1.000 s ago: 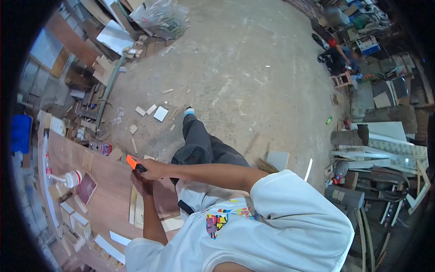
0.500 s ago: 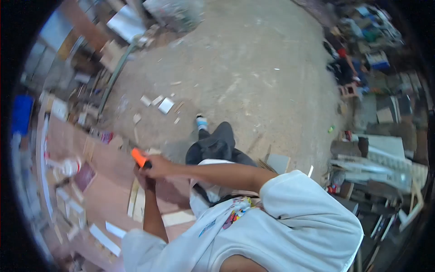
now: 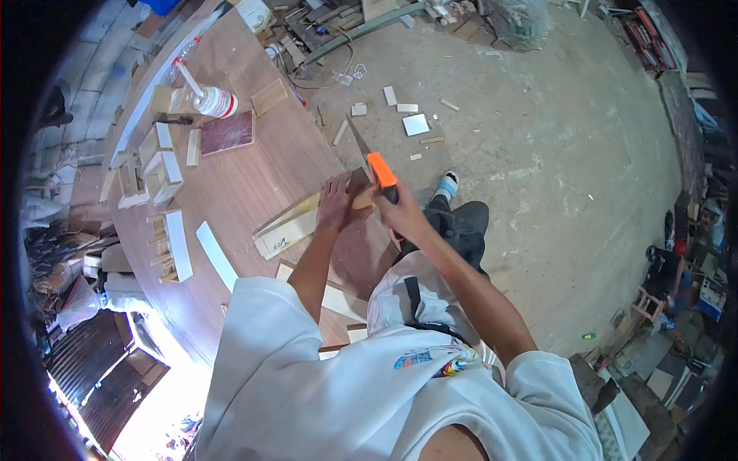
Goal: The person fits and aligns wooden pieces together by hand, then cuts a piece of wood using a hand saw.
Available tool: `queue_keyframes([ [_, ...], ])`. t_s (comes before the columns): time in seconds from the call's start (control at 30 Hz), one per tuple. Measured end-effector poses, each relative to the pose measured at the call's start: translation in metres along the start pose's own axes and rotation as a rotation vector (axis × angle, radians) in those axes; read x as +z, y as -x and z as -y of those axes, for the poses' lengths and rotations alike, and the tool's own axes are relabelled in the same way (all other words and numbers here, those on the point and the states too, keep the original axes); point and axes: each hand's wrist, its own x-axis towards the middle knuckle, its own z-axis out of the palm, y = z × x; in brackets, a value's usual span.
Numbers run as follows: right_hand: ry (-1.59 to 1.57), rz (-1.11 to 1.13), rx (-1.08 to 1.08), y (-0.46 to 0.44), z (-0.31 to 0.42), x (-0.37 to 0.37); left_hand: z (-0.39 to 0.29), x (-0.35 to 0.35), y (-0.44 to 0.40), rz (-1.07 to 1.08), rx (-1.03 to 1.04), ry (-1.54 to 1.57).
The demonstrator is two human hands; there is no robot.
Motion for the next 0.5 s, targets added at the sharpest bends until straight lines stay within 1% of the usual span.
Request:
queue_keyframes([
  [0.03, -0.063, 0.037, 0.222, -0.003, 0.013, -0.001, 0.002, 0.001, 0.002, 0.008, -0.005, 0.000],
  [0.1, -0.077, 0.037, 0.204, -0.021, 0.021, -0.001, 0.006, 0.006, 0.005, -0.014, 0.003, -0.049],
  [0.17, -0.158, 0.200, 0.267, -0.042, 0.028, -0.011, 0.004, 0.009, 0.004, -0.046, 0.030, -0.089],
  [0.2, -0.172, 0.199, 0.347, -0.052, 0.031, -0.011, 0.005, 0.008, 0.005, -0.071, 0.038, -0.028],
  [0.23, -0.161, 0.184, 0.341, -0.051, 0.031, -0.007, 0.006, 0.008, 0.004, -0.098, 0.049, 0.036],
  [0.27, -0.059, 0.131, 0.346, -0.049, 0.031, -0.001, 0.006, 0.009, 0.002, -0.121, 0.049, 0.069],
  [0.3, 0.045, 0.076, 0.342, -0.049, 0.034, -0.001, 0.008, 0.009, -0.004, -0.142, 0.071, 0.079],
  [0.33, 0.057, 0.058, 0.335, -0.042, 0.037, -0.001, 0.010, 0.010, -0.002, -0.151, 0.059, 0.075],
  [0.4, 0.164, 0.061, 0.184, -0.022, 0.039, 0.005, 0.006, 0.015, 0.005, -0.170, 0.044, 0.070],
  [0.47, 0.242, -0.055, 0.008, -0.010, 0.001, 0.009, 0.010, 0.012, 0.000, -0.065, -0.027, -0.037],
  [0.5, 0.240, -0.042, 0.002, 0.001, -0.001, 0.011, 0.011, 0.012, 0.001, -0.071, -0.038, -0.045],
])
